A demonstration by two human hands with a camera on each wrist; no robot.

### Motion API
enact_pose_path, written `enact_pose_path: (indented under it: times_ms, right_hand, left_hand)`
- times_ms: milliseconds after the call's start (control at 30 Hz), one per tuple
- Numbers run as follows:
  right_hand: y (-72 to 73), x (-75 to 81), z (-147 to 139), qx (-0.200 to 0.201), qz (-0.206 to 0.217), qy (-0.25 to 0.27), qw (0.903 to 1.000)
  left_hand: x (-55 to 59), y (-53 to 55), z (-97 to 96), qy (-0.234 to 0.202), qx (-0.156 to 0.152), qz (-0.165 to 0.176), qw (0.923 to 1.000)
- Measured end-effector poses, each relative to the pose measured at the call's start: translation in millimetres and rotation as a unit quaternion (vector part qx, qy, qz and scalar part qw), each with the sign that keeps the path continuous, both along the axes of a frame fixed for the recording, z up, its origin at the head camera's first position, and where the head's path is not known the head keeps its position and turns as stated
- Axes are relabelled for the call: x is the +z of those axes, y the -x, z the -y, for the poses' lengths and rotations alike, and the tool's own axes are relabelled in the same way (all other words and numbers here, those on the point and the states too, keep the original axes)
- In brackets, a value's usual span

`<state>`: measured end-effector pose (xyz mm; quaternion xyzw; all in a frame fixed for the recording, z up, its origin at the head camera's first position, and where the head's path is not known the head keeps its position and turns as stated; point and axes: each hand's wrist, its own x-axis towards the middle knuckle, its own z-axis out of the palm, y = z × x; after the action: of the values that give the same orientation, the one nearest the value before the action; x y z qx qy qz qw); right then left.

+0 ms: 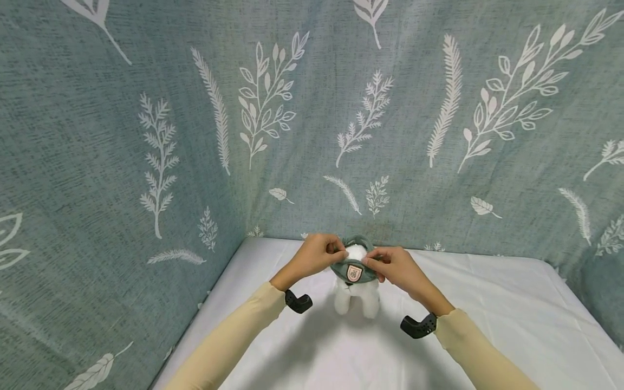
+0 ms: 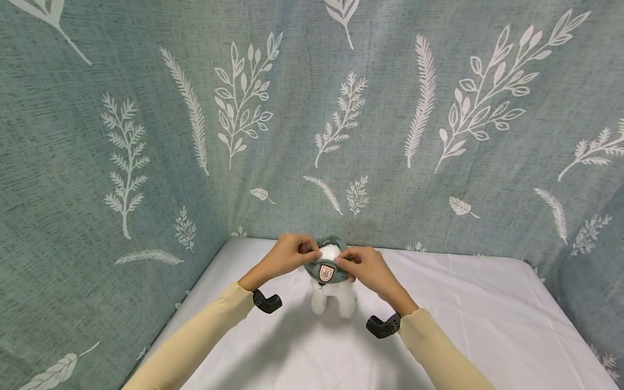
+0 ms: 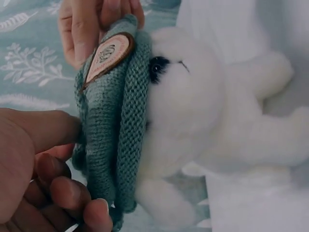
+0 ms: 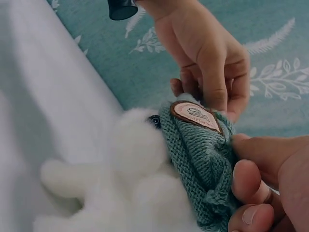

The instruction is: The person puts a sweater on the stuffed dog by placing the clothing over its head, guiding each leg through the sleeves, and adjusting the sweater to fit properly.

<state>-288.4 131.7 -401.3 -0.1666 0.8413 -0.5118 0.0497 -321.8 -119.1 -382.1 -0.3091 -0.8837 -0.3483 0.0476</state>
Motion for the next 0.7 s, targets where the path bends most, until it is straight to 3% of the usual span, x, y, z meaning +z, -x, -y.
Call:
enact_pose_path:
  times_ms: [400, 700]
  right_hand:
    - [0.2, 4.6, 5.8, -0.016, -0.078, -0.050, 0.9956]
    - [-1.7, 10.1, 14.7, -0.058, -0.140, -0.151, 0.9769]
  left_hand:
    - [1.6, 2.6, 7.0, 0.080, -0.002, -0.042, 0.9959]
    - [-0.5, 2.2, 8.2, 0.140, 0.004, -0.040, 0.9894]
